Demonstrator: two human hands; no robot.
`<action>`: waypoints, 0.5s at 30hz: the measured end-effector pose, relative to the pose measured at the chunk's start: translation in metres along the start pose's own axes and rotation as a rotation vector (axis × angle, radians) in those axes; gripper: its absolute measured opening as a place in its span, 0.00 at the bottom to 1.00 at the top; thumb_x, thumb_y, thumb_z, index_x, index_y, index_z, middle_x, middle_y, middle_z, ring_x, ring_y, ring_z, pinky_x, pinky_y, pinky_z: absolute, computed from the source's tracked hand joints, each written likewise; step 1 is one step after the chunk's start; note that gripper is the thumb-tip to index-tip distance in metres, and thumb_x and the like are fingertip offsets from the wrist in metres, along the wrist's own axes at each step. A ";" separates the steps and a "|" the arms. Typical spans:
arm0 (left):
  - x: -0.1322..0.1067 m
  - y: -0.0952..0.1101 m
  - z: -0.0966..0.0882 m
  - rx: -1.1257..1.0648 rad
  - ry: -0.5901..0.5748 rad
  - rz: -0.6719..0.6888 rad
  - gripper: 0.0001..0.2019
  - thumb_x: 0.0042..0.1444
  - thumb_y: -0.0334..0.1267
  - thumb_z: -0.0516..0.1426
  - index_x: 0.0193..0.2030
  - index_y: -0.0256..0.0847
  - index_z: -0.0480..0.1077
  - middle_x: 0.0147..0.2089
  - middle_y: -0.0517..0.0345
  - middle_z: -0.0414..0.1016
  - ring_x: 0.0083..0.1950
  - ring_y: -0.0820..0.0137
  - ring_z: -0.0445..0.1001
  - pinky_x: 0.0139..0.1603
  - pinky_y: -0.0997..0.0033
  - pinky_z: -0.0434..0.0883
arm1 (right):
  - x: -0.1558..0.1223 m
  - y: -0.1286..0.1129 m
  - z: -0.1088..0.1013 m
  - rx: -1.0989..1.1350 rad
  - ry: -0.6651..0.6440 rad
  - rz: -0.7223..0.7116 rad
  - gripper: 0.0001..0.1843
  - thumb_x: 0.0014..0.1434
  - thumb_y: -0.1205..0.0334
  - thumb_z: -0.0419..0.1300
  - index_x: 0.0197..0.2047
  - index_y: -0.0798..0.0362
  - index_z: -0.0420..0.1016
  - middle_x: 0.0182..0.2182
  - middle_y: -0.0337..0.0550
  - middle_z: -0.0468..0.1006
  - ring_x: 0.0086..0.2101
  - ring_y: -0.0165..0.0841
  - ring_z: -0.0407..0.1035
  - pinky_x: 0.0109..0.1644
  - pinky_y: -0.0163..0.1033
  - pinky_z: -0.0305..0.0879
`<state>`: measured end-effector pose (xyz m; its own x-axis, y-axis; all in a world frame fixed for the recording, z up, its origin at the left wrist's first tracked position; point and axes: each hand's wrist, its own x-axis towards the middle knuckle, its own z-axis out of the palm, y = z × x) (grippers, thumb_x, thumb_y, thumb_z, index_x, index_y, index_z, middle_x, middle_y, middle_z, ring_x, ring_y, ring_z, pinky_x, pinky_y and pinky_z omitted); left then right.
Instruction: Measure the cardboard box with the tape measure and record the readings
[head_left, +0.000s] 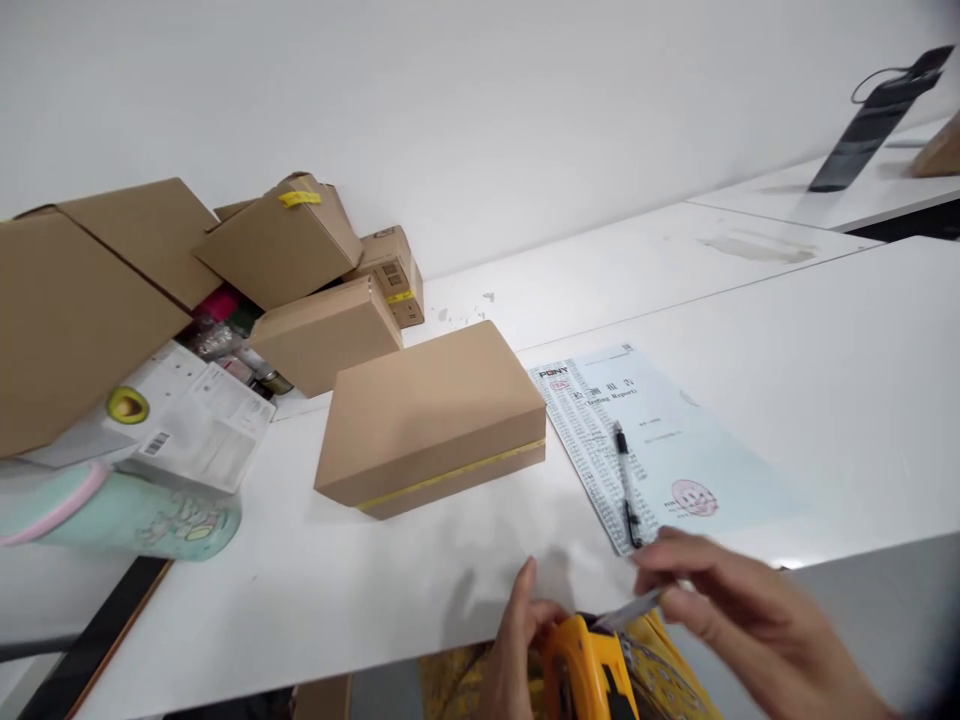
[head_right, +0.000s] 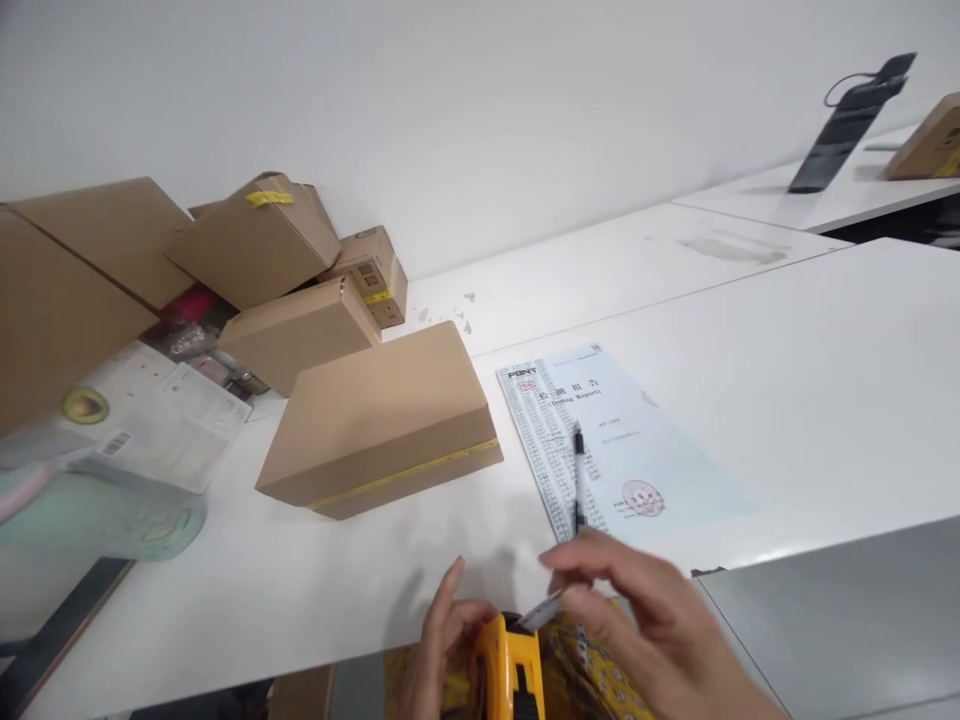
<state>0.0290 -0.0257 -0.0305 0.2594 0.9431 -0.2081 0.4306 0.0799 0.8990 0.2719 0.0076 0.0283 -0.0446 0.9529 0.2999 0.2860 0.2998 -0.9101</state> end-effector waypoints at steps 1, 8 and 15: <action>0.000 0.003 0.002 -0.011 0.042 0.038 0.45 0.53 0.38 0.64 0.76 0.44 0.50 0.54 0.47 0.78 0.51 0.57 0.80 0.53 0.59 0.76 | 0.000 0.000 0.006 -0.026 -0.048 -0.029 0.08 0.66 0.54 0.62 0.44 0.44 0.82 0.29 0.41 0.82 0.28 0.35 0.76 0.30 0.36 0.74; 0.021 0.028 -0.007 0.227 0.340 0.230 0.47 0.48 0.28 0.64 0.74 0.51 0.51 0.59 0.49 0.73 0.59 0.55 0.74 0.58 0.52 0.74 | 0.050 0.052 -0.004 -0.611 0.117 0.287 0.18 0.66 0.41 0.55 0.37 0.47 0.67 0.22 0.38 0.75 0.20 0.35 0.67 0.24 0.39 0.58; 0.064 0.011 -0.027 0.637 0.464 0.335 0.36 0.56 0.30 0.62 0.70 0.47 0.57 0.57 0.47 0.73 0.58 0.52 0.72 0.56 0.46 0.74 | 0.082 0.072 -0.013 -0.727 -0.164 0.298 0.14 0.66 0.59 0.50 0.49 0.51 0.73 0.27 0.43 0.79 0.26 0.39 0.70 0.29 0.41 0.57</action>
<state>0.0267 0.0441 -0.0232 0.1393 0.9324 0.3336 0.8342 -0.2920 0.4678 0.3014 0.1070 -0.0089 0.0082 0.9997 -0.0240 0.8575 -0.0194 -0.5141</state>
